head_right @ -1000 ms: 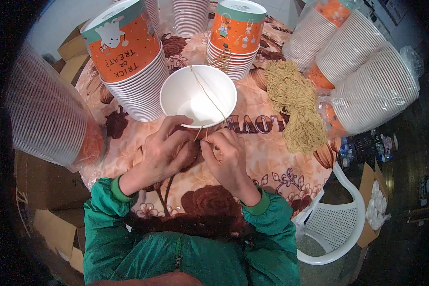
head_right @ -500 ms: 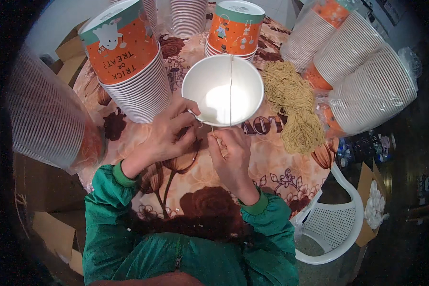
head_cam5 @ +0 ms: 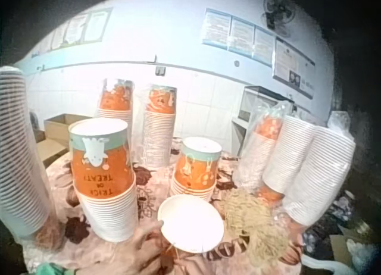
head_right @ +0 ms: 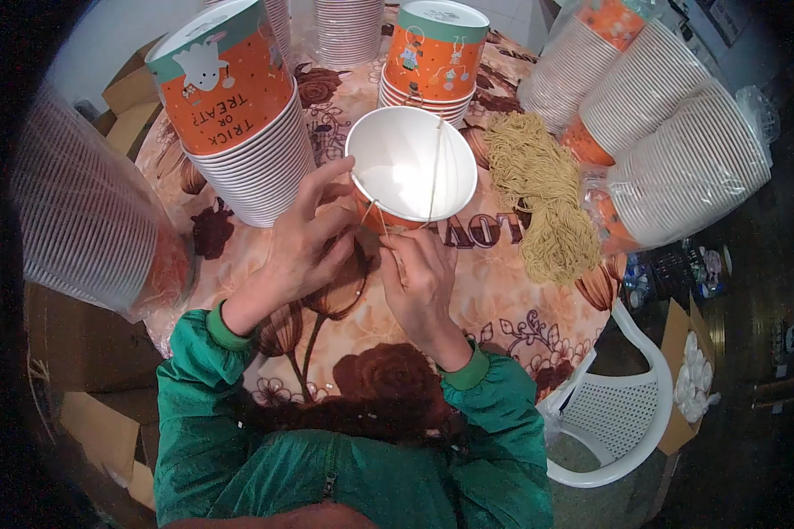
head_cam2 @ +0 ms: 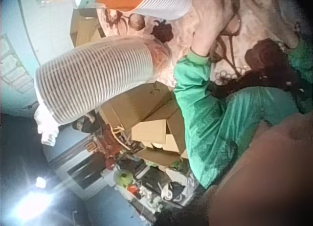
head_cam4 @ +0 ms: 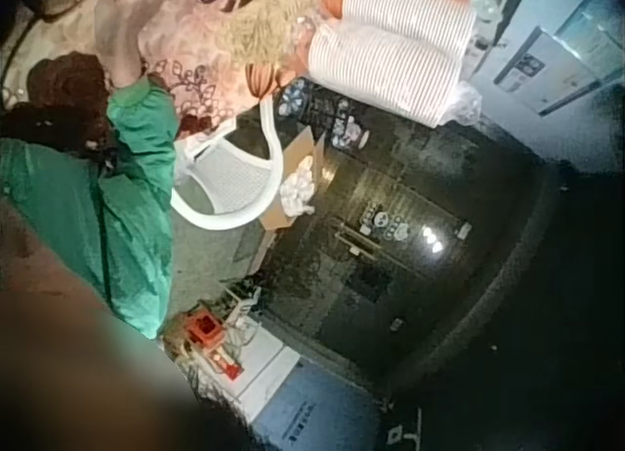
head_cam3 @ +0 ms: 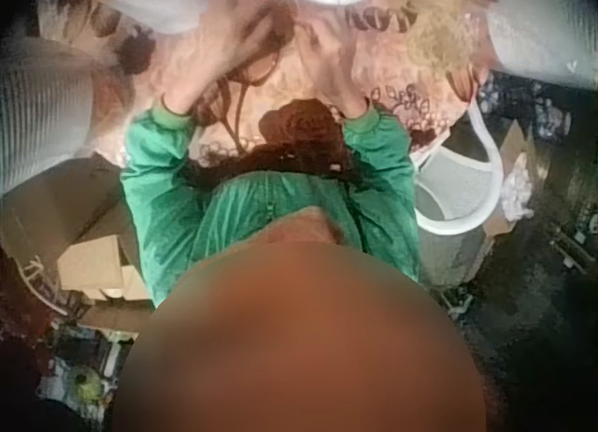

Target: Threading pre-cut strings through holes in Halloween-themed paper cups to create handles.

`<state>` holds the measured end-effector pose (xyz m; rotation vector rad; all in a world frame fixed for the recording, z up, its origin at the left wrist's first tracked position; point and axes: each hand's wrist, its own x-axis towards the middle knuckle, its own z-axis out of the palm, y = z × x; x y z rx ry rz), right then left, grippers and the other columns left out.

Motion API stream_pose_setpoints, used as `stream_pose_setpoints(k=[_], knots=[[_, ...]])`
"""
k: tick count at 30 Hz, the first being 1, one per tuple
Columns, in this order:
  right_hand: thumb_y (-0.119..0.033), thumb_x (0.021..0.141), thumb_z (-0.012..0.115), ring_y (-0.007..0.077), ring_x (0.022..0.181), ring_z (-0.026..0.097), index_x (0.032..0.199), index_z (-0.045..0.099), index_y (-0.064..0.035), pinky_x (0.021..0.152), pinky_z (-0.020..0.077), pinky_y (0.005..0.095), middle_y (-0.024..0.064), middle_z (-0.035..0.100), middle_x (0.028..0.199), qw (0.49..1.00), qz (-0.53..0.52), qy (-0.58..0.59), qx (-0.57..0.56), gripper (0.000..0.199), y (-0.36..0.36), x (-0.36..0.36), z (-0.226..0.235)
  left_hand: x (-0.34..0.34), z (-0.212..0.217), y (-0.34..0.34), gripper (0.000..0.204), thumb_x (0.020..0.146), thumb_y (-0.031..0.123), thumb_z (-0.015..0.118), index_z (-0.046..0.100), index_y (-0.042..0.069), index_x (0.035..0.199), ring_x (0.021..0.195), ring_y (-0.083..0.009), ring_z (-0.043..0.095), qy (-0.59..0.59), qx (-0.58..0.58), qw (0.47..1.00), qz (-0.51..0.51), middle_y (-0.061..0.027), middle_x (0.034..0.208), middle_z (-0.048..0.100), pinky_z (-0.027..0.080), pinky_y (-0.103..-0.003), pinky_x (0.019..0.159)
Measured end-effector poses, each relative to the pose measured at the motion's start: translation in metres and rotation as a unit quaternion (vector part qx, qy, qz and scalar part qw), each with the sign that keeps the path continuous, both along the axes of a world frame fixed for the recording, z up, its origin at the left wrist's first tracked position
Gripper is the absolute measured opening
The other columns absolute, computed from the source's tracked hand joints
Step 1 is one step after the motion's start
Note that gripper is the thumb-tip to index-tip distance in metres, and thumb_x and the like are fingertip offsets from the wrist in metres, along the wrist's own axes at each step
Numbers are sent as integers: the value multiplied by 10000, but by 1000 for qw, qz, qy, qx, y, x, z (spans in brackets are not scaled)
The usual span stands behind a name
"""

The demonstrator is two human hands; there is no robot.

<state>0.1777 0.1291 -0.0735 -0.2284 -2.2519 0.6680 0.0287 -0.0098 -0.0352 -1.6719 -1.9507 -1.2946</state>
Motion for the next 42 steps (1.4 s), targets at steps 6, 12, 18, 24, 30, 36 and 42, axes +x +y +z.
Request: stream_pose_setpoints(k=[6, 12, 18, 24, 30, 36, 42], knots=[[-23, 844, 748, 295, 994, 623, 1030, 715, -44, 843, 418, 428, 83, 643, 1051, 996, -25, 24, 78, 191, 0, -6, 8, 20, -19, -9, 71, 853, 18, 700, 684, -18, 913, 1043, -322, 677, -81, 56, 995, 33, -192, 1287, 576, 589, -396, 836], [-46, 880, 746, 294, 969, 627, 1022, 701, -18, 826, 441, 426, 87, 635, 1037, 999, 27, 32, -32, 152, -9, -10, 10, 25, -50, -7, 70, 931, 61, 706, 678, 4, 903, 802, -151, 619, -412, -13, 910, -45, -58, 1007, 606, 508, -306, 665], [-61, 936, 729, 262, 928, 639, 993, 687, 0, 791, 478, 389, 113, 638, 993, 968, 95, -5, -234, 94, -11, -8, 10, 37, -27, -12, 117, 1005, 92, 670, 657, -4, 940, 689, -69, 578, -609, -66, 783, -102, -13, 930, 547, 448, -249, 561], [-53, 942, 721, 250, 876, 616, 947, 667, -10, 787, 466, 394, 98, 633, 948, 975, 75, -10, -208, 70, -8, -8, 7, 28, -44, -4, 135, 1004, 119, 687, 671, -14, 990, 726, -59, 588, -412, 16, 911, -22, -31, 904, 631, 483, -226, 627], [-27, 882, 728, 282, 899, 610, 940, 651, -38, 815, 431, 419, 86, 632, 955, 992, 53, 13, -117, 97, -5, -6, 11, 31, -25, 10, 145, 980, 145, 732, 675, 11, 981, 741, -46, 545, -519, 12, 852, -62, 28, 813, 620, 451, -223, 641], [-29, 838, 741, 289, 954, 618, 952, 685, -52, 829, 423, 427, 75, 650, 990, 998, -11, 33, -44, 129, 11, -3, 13, 32, -27, 37, 145, 991, 142, 735, 671, 34, 919, 691, -37, 486, -564, 38, 816, -122, 54, 794, 590, 391, -215, 584], [-70, 856, 751, 279, 943, 618, 964, 698, -61, 834, 410, 421, 63, 649, 974, 996, -28, 26, 84, 120, 17, 3, 28, 34, -20, 36, 126, 1008, 114, 713, 676, 25, 927, 675, -34, 487, -631, 45, 765, -119, 43, 799, 603, 381, -209, 579]])
